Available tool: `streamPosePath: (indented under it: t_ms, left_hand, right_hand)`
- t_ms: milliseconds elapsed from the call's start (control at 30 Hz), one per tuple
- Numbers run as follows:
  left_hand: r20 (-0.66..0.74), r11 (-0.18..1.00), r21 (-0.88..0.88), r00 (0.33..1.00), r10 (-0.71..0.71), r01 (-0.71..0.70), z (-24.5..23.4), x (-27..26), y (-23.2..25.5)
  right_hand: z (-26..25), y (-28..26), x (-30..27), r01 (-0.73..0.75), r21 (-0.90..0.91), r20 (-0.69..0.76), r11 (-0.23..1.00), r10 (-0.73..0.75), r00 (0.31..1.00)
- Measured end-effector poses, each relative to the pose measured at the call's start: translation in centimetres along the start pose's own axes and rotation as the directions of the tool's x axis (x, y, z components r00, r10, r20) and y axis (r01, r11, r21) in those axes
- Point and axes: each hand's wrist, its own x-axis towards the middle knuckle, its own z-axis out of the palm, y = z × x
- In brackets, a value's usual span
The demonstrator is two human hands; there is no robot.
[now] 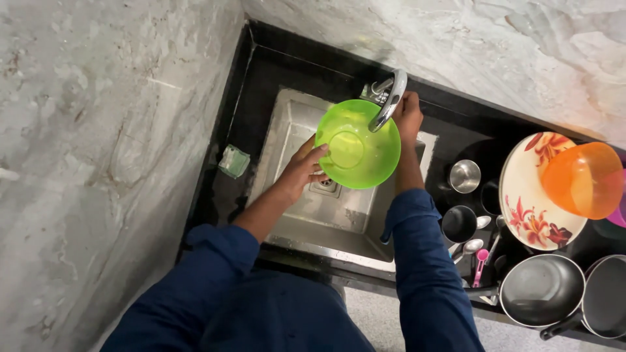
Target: Washing various kitchen items including plastic bowls and a frying pan in a sink.
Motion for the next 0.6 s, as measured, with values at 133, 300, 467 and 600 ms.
streamPosePath:
  t_ms: [133,300,467,600]
  left_hand:
    - [-0.023,0.999,0.019,0.999,-0.025,0.026,0.1,0.2,-0.1]
    - [0.009,1.000,0.015,1.000,-0.021,0.021,0.2,-0.4,0.5]
    - [0.004,1.000,0.025,1.000,-0.019,0.019,-0.2,-0.4,0.4]
    - [-0.015,0.999,0.017,0.999,-0.029,0.030,-0.4,-0.2,0.3]
  right_hand:
    - [-0.3,-0.2,0.1,-0.046,-0.033,0.029,0.998,0.047,0.998]
    - [-0.2,0.0,0.3,-0.035,-0.043,0.035,0.998,0.036,0.999]
    - [-0.2,0.1,0.3,-0.065,-0.088,0.046,0.994,0.069,0.997]
    - [-0.1,1.6,0.5,-0.041,-0.082,0.052,0.996,0.046,0.998]
